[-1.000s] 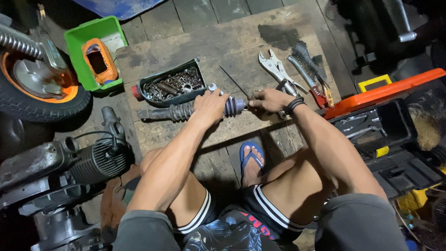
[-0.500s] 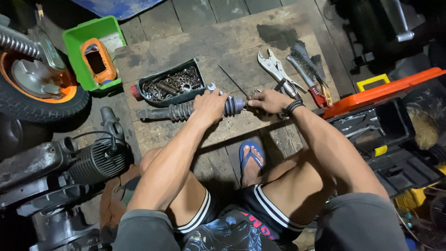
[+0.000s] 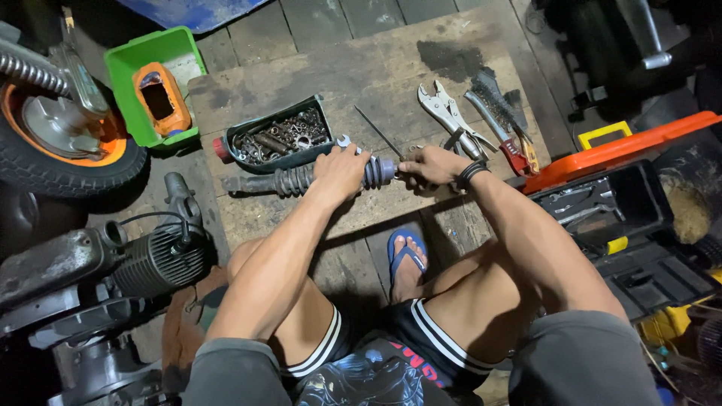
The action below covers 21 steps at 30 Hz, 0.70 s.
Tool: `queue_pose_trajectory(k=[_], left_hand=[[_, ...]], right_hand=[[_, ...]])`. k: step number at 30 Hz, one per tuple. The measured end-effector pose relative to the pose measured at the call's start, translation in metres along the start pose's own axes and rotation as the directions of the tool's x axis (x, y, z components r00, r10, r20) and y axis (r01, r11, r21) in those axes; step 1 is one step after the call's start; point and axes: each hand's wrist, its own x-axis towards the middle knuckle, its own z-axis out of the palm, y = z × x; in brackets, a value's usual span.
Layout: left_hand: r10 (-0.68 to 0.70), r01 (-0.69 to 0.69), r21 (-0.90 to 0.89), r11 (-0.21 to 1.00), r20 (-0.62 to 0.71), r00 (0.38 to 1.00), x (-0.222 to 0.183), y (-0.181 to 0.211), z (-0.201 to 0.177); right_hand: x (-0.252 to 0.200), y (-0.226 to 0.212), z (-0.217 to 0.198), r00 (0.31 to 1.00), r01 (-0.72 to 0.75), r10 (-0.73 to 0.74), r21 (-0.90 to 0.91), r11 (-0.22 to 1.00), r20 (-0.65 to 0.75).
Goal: The person sits on the floor and uses a wrench to loosen and remove a bolt from a motorcycle shock absorber. They then search through a container of small parts, select a bolt, and attempt to install it into the shock absorber using the wrench.
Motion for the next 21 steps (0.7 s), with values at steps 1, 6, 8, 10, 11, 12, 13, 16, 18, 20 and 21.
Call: queue_pose_trajectory(k=[1, 6, 8, 10, 11, 12, 13, 16, 18, 20, 21], left_hand=[[0.001, -0.001, 0.000, 1.000, -0.001, 1.000, 0.002, 0.000, 0.001], [-0.008, 0.008, -0.005, 1.000, -0.003, 1.000, 0.002, 0.000, -0.001], [-0.008, 0.008, -0.002, 1.000, -0.004, 1.000, 0.002, 0.001, -0.001], [-0.010, 0.010, -0.001, 1.000, -0.007, 1.000, 0.002, 0.000, 0.001], [-0.010, 0.010, -0.002, 1.000, -0.005, 1.000, 0.004, -0.001, 0.003], [-0.009, 0.009, -0.004, 1.000, -0.004, 1.000, 0.005, -0.001, 0.005], [-0.009, 0.009, -0.004, 1.000, -0.006, 1.000, 0.004, -0.001, 0.004], [-0.014, 0.014, 0.001, 1.000, -0.002, 1.000, 0.003, 0.000, 0.003], [-0.009, 0.009, 0.005, 1.000, -0.003, 1.000, 0.007, -0.001, 0.005], [-0.013, 0.013, 0.005, 1.000, -0.003, 1.000, 0.003, 0.001, 0.001], [-0.019, 0.019, 0.003, 1.000, -0.005, 1.000, 0.001, 0.001, -0.001]], right_hand=[[0.010, 0.007, 0.000, 1.000, 0.000, 0.000, 0.000, 1.000, -0.001], [0.051, 0.048, 0.010, 0.991, 0.097, -0.109, -0.143, 0.985, -0.076], [0.047, 0.049, 0.008, 0.994, 0.083, -0.091, -0.125, 0.989, -0.063], [0.036, 0.038, 0.004, 0.996, 0.070, -0.076, -0.109, 0.992, -0.048], [0.026, 0.027, 0.002, 0.999, 0.035, -0.035, -0.032, 0.999, -0.018], [0.016, 0.016, -0.001, 1.000, -0.004, 0.003, 0.044, 0.999, 0.014], [0.019, 0.015, -0.002, 1.000, -0.003, 0.002, 0.043, 0.999, 0.014], [0.032, 0.025, 0.000, 1.000, 0.012, -0.012, -0.036, 0.999, 0.006], [0.049, 0.046, 0.007, 0.994, 0.081, -0.087, -0.091, 0.993, -0.066], [0.043, 0.045, 0.008, 0.994, 0.086, -0.092, -0.106, 0.991, -0.059], [0.040, 0.045, 0.009, 0.994, 0.092, -0.099, -0.123, 0.988, -0.051]])
